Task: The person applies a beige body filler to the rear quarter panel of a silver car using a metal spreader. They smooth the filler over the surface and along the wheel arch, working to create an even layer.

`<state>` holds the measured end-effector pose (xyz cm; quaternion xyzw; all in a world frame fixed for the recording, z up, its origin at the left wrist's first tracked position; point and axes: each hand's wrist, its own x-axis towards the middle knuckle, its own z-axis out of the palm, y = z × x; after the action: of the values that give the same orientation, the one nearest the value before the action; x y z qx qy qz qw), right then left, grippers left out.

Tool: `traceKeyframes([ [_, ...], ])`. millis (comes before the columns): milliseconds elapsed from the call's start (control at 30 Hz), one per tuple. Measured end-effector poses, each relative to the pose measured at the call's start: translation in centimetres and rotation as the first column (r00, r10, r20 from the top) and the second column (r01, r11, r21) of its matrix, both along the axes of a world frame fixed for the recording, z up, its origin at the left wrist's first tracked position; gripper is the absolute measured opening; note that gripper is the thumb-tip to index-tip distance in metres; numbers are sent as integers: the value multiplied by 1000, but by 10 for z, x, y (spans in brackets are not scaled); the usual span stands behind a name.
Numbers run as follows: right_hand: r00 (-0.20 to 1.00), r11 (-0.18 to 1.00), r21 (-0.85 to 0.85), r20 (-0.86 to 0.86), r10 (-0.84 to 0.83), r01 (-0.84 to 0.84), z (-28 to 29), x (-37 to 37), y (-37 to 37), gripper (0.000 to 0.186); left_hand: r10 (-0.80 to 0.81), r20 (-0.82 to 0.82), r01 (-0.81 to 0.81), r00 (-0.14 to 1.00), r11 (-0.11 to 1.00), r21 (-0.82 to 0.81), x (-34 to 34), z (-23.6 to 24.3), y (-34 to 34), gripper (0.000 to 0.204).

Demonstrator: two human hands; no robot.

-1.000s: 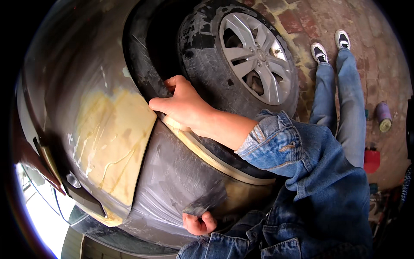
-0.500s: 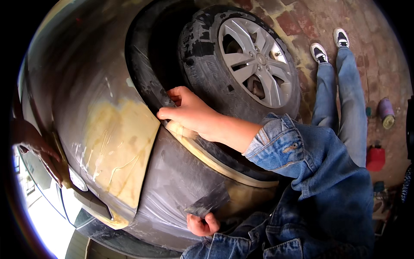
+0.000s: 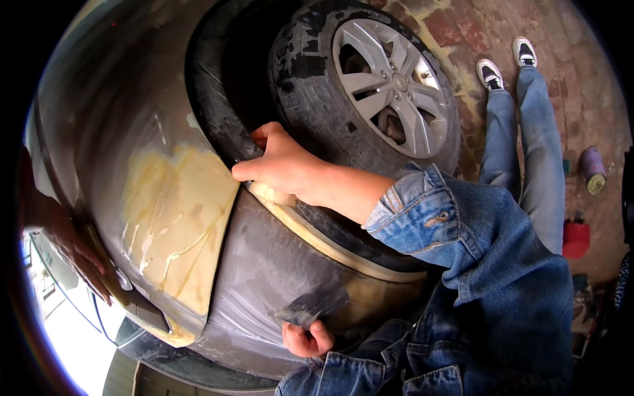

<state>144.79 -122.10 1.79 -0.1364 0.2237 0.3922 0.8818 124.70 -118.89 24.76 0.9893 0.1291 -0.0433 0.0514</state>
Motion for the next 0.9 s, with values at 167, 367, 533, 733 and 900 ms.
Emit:
traceKeyframes([
  [167,998,992,123,-57,-19,26,-3,-3,2,80,-33,34,32,999,999,33,-3,-1,3,45],
  [367,1000,1000,24,5,8,-9,-4,3,-4,79,7,65,-11,998,998,63,-4,-2,-4,48],
  [533,999,997,63,-6,-33,33,-3,-4,-1,74,-16,83,11,996,998,59,-4,-2,1,49],
  [733,997,983,176,-65,-37,48,-4,1,-14,74,-14,69,10,998,998,54,-4,-4,0,50],
  [900,1000,1000,-19,-12,-2,2,-1,1,-3,72,-7,43,4,999,998,64,-4,0,-3,51],
])
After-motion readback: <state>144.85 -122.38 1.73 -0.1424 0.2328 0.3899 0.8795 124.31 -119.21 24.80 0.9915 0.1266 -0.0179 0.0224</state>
